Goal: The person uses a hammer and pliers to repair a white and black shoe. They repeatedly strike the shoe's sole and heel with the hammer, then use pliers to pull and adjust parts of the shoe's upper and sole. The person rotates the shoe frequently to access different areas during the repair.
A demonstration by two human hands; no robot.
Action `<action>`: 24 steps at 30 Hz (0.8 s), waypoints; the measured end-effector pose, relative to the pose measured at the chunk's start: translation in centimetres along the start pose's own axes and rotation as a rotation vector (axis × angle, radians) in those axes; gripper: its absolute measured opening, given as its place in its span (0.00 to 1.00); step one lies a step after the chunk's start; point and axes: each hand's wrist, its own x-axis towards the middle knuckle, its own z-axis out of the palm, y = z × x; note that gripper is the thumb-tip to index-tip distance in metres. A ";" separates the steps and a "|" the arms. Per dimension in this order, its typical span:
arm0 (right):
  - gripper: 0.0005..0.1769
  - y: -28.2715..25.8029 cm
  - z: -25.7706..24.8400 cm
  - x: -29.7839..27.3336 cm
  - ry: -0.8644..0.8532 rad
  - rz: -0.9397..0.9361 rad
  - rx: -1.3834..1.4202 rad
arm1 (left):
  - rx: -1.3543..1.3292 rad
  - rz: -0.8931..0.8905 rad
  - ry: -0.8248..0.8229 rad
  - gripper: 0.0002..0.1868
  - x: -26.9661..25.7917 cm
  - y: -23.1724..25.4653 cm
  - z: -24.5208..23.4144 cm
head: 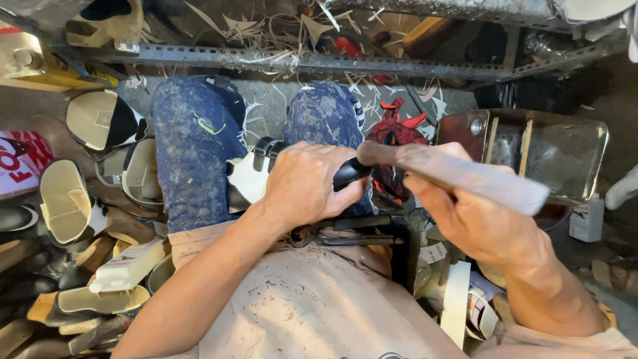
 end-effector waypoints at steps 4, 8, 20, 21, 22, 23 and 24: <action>0.22 2.8 2.0 -1.5 0.007 0.017 0.133 | -0.041 0.012 -0.013 0.12 -0.1 0.5 -0.9; 0.16 1.6 1.6 -1.3 0.078 0.309 0.431 | -0.059 0.023 -0.018 0.16 -0.3 0.7 -1.6; 0.22 2.3 2.0 -2.1 0.035 0.217 0.285 | -0.111 0.070 0.003 0.15 -0.7 0.8 -1.9; 0.22 2.6 2.1 -2.1 0.039 0.138 0.181 | -0.111 0.078 0.006 0.16 -0.6 0.7 -1.8; 0.22 2.6 1.8 -2.3 0.046 0.140 0.176 | -0.110 0.087 0.008 0.16 -0.6 0.6 -1.8; 0.21 2.6 1.5 -2.3 0.108 0.111 0.131 | -0.106 0.078 0.010 0.17 -0.6 0.7 -1.7; 0.20 2.6 1.2 -2.4 0.170 0.082 0.087 | -0.102 0.069 0.012 0.18 -0.7 0.7 -1.6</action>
